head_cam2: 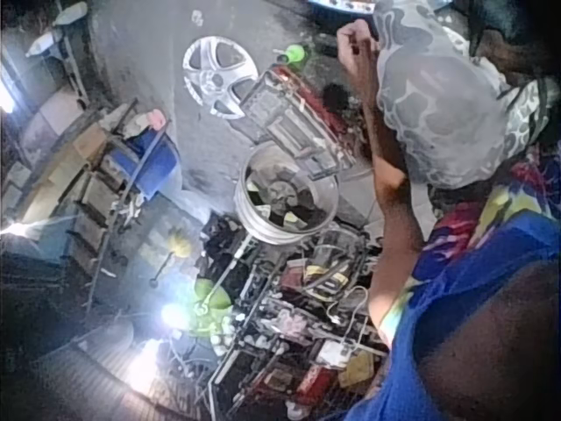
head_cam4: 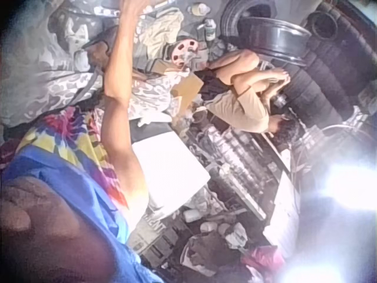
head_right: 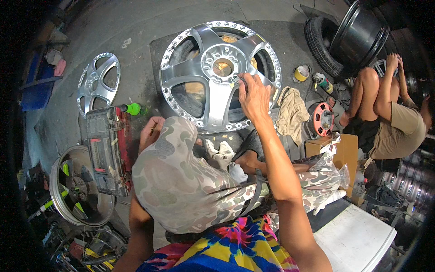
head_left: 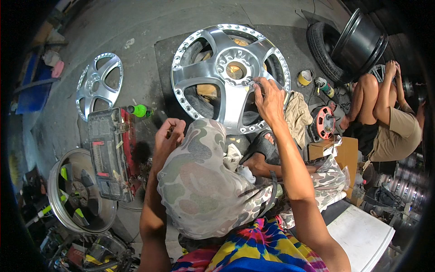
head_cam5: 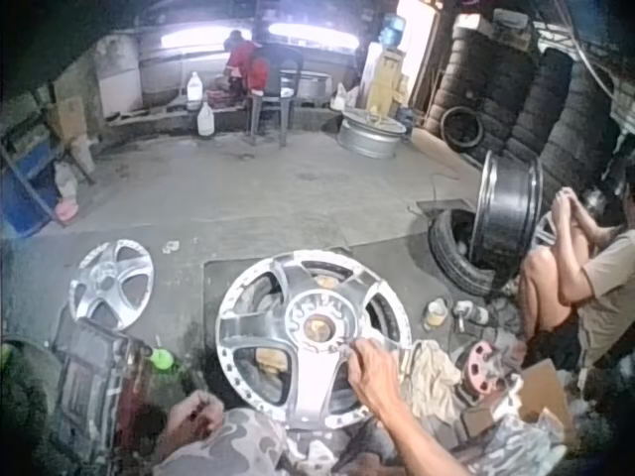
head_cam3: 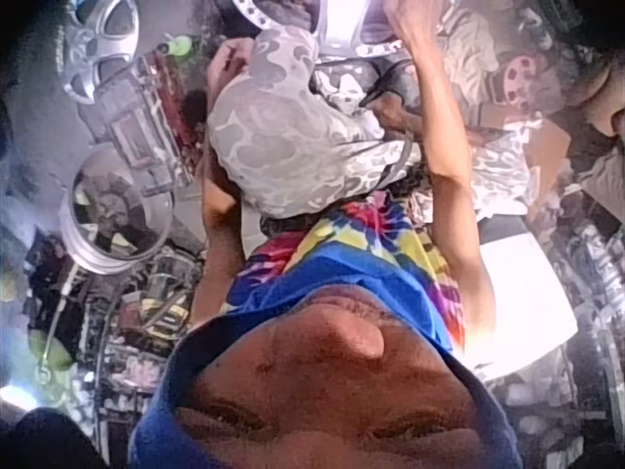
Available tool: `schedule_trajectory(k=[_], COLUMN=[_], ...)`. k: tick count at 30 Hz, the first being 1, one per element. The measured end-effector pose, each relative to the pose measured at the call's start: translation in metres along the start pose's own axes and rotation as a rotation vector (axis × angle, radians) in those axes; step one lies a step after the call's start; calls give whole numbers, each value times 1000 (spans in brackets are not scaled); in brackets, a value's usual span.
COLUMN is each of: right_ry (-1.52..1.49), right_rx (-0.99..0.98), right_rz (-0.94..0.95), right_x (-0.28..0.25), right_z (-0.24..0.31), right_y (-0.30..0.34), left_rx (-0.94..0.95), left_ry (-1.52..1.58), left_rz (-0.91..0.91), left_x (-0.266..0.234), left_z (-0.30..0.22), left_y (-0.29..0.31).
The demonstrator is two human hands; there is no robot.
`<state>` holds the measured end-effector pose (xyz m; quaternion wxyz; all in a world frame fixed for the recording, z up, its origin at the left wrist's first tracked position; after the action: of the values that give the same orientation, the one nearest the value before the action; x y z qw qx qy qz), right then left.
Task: The person sits on the floor and applies small pieces of tape to the bolt holes around the edge of a silver wheel rim. They repeatedly tear off pieces of tape and press them into place one at a time.
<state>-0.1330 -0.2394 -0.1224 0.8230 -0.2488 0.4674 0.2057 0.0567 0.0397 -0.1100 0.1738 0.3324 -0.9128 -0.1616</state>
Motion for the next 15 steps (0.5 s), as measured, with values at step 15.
schedule_trajectory(k=[15], right_ry=[-62], right_rx=[9], right_rz=[-44], right_x=[4], right_z=[-8], right_y=[2], left_rx=[13], left_ry=[-23], left_rz=[-36], left_x=[14], left_z=[7], left_y=[-18])
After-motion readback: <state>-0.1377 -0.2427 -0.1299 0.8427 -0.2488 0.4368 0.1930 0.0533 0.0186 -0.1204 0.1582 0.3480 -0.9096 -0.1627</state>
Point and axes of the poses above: each hand's wrist, its own y-axis away from the middle knuckle, its own x-axis out of the palm, z = x × y, the point moved 1 cm from there along -y, towards the middle knuckle, and after that the axes turned 3 degrees about x, right-handed, at the moved point
